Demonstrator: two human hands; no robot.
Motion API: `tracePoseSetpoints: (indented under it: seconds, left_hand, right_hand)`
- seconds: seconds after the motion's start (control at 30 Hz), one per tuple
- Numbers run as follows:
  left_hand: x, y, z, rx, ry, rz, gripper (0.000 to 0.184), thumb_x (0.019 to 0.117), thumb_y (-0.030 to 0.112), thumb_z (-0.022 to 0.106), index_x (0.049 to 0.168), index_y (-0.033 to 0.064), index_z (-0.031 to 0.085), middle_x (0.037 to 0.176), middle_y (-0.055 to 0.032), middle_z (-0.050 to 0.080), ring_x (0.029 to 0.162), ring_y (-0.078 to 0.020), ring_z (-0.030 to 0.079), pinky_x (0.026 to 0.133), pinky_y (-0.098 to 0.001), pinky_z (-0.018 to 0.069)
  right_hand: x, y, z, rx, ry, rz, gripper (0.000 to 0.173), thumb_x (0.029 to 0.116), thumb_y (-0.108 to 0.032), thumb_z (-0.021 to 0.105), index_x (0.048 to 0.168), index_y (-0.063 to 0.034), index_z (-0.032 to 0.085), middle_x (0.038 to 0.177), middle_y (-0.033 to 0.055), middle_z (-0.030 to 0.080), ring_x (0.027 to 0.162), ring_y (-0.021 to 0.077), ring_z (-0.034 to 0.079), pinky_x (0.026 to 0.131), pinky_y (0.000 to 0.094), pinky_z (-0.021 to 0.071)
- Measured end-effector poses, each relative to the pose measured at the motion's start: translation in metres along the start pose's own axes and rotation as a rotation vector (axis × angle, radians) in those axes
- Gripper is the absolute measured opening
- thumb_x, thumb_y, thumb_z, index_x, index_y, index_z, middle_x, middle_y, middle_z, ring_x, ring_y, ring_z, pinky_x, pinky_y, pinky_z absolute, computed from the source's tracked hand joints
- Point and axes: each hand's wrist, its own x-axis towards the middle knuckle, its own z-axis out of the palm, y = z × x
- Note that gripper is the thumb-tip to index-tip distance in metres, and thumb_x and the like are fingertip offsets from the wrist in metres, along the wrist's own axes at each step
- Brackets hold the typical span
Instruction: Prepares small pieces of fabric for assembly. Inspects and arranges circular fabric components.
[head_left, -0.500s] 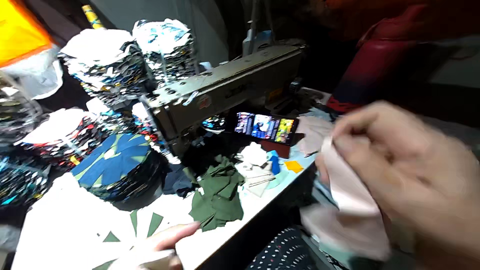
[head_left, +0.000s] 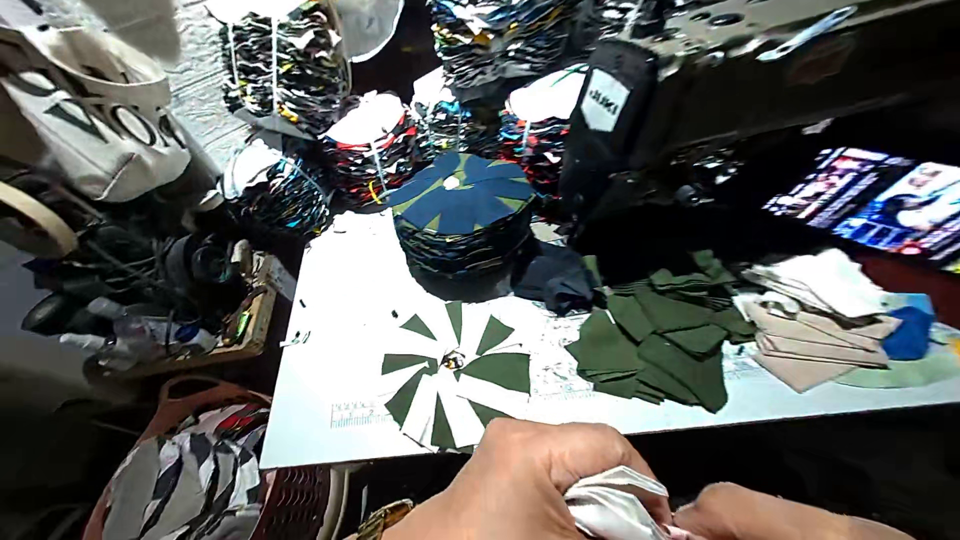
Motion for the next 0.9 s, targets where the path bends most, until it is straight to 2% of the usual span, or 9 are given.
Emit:
tracePoseSetpoints:
  seconds: [0.17,0.23,0.3,0.43,0.57,0.63,0.73,0.8,0.9]
  left_hand:
    - [-0.02,0.01,-0.017,0.054,-0.014,-0.016,0.014,0.0945,0.001,0.068,0.086,-0.0101,0.065,0.074,-0.0134,0.063,0.068,-0.0065,0.057,0.062,-0.0175,0.0453]
    - [-0.029,0.013,-0.027,0.067,0.033,-0.013,0.013,0.0946,0.001,0.068,0.087,-0.0086,0.064,0.075,-0.012,0.063,0.071,-0.0052,0.058,0.065,-0.0164,0.0466]
    - [-0.04,0.017,-0.042,0.078,0.12,-0.02,0.014,0.0965,0.006,0.068,0.088,-0.0042,0.063,0.077,-0.0058,0.062,0.073,-0.0005,0.058,0.066,-0.0138,0.0478]
    - [-0.061,0.02,-0.072,0.113,0.215,-0.081,0.012,0.0989,0.015,0.069,0.093,0.0051,0.066,0.08,0.0047,0.065,0.074,0.0066,0.059,0.066,-0.0102,0.0494]
    - [-0.073,0.02,-0.086,0.158,0.194,-0.099,0.012,0.0999,0.015,0.068,0.094,0.0042,0.066,0.079,0.0039,0.064,0.071,0.0067,0.056,0.063,-0.0089,0.0468]
    - [-0.078,0.02,-0.094,0.236,0.283,-0.132,0.01,0.0992,0.02,0.069,0.094,0.0112,0.069,0.079,0.009,0.065,0.07,0.0087,0.057,0.062,-0.0079,0.0474]
    - [-0.08,0.02,-0.108,0.226,0.443,-0.223,0.009,0.095,0.029,0.073,0.092,0.0211,0.072,0.07,0.0112,0.061,0.059,0.0078,0.052,0.054,-0.0088,0.0445]
    - [-0.076,0.013,-0.119,0.165,0.508,-0.279,0.009,0.0914,0.029,0.076,0.09,0.0213,0.073,0.067,0.0084,0.06,0.053,0.0053,0.048,0.049,-0.0106,0.0412]
    - [-0.065,-0.014,-0.132,0.227,0.558,-0.382,0.004,0.0923,0.016,0.071,0.089,0.0145,0.071,0.067,0.0039,0.059,0.049,-0.0013,0.045,0.044,-0.0162,0.0376]
  right_hand:
    - [0.012,0.003,0.011,0.111,-0.041,-0.035,0.023,0.1081,-0.013,0.05,0.105,0.0063,0.061,0.082,0.0213,0.065,0.072,0.0193,0.062,0.064,0.0271,0.0505]
    - [0.016,0.009,0.009,0.21,-0.11,0.014,0.027,0.108,-0.018,0.053,0.117,0.0057,0.062,0.083,0.0185,0.066,0.071,0.0151,0.064,0.065,0.0265,0.0533]
    - [0.019,0.019,0.002,0.3,-0.206,0.089,0.033,0.104,-0.019,0.062,0.124,0.0067,0.062,0.085,0.0174,0.068,0.072,0.0125,0.063,0.066,0.0266,0.0539]
    - [0.024,0.051,-0.007,0.42,-0.297,0.088,0.02,0.0999,-0.016,0.067,0.107,0.0031,0.069,0.093,0.0105,0.07,0.084,0.0062,0.066,0.076,0.0238,0.0562]
    - [0.037,0.056,-0.001,0.597,-0.311,0.052,0.011,0.101,-0.014,0.065,0.108,-0.006,0.069,0.103,0.0051,0.071,0.097,0.0094,0.068,0.085,0.028,0.0581]
    - [0.046,0.052,0.003,0.614,-0.238,0.093,0.013,0.101,-0.014,0.065,0.113,-0.0125,0.07,0.103,-0.0027,0.07,0.09,0.0025,0.067,0.077,0.0205,0.0577]
    - [0.061,0.052,0.02,0.581,-0.023,0.187,0.019,0.0956,-0.022,0.072,0.114,-0.0225,0.072,0.096,-0.0076,0.073,0.076,0.0008,0.067,0.067,0.0173,0.0584]
    - [0.076,0.057,0.037,0.574,0.106,0.231,0.021,0.0905,-0.025,0.076,0.112,-0.0239,0.073,0.089,-0.0055,0.072,0.07,0.0026,0.066,0.061,0.0168,0.0567]
    - [0.095,0.075,0.061,0.389,0.174,0.225,0.021,0.0873,-0.018,0.074,0.109,-0.0184,0.072,0.087,-0.0042,0.072,0.067,0.0069,0.066,0.058,0.0211,0.0584]
